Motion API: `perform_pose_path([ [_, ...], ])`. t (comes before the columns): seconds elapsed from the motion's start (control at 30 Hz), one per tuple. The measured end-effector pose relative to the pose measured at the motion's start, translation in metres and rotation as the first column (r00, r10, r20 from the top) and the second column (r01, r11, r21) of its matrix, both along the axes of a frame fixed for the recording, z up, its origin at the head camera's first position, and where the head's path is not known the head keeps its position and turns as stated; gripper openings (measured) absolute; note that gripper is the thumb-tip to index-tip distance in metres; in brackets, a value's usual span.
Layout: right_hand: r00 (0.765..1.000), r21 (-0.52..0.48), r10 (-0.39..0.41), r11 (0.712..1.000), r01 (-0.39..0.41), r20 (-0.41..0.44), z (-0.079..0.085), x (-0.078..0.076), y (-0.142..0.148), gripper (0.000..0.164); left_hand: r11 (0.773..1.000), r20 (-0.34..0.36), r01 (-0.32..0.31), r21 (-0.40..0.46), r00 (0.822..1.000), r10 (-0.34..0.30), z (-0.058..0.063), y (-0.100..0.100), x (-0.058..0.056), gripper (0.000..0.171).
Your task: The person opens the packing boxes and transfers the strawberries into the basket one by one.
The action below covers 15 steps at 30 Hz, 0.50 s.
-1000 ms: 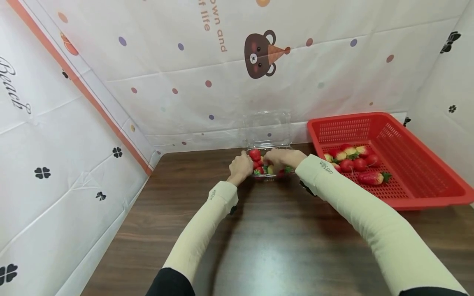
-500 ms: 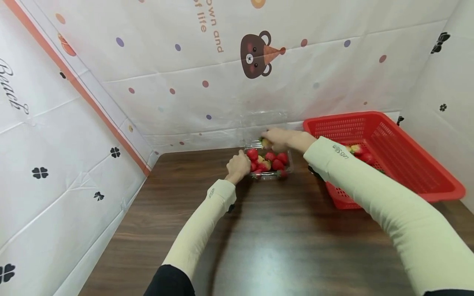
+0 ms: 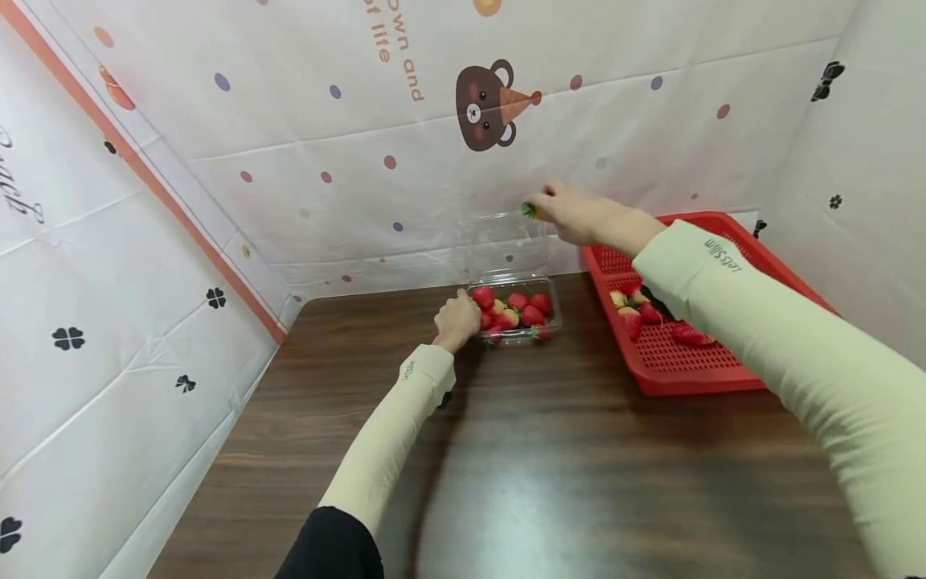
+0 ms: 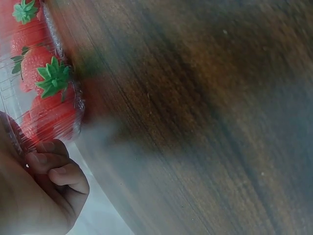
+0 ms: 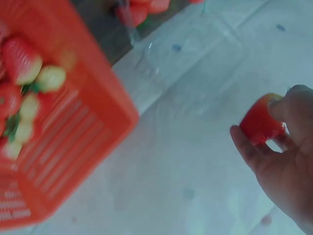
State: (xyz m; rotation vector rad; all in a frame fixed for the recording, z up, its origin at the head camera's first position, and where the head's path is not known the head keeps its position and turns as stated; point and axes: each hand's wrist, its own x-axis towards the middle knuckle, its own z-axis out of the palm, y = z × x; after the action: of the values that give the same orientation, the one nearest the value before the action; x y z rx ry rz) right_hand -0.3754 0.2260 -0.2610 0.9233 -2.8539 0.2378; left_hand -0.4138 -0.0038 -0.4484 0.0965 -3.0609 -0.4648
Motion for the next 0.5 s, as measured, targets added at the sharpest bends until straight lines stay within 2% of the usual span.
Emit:
perform_pose_path([
  [0.2, 0.993, 0.0, -0.099, 0.995, 0.099, -0.067, 0.018, 0.003, 0.045, 0.05, 1.0, -0.004, -0.007, 0.017, 1.0, 0.007, 0.002, 0.0, -0.005, 0.045],
  [0.37, 0.969, -0.012, -0.246, 0.969, 0.246, 0.014, 0.021, 0.005, 0.086, 0.046, 1.0, 0.015, -0.015, 0.008, 1.0, 0.015, 0.004, -0.005, -0.008, 0.045],
  [0.5, 0.936, 0.019, -0.349, 0.937, 0.348, 0.043, 0.011, 0.004, 0.125, 0.042, 1.0, 0.043, -0.009, -0.011, 0.999, 0.009, 0.004, -0.006, -0.013, 0.048],
])
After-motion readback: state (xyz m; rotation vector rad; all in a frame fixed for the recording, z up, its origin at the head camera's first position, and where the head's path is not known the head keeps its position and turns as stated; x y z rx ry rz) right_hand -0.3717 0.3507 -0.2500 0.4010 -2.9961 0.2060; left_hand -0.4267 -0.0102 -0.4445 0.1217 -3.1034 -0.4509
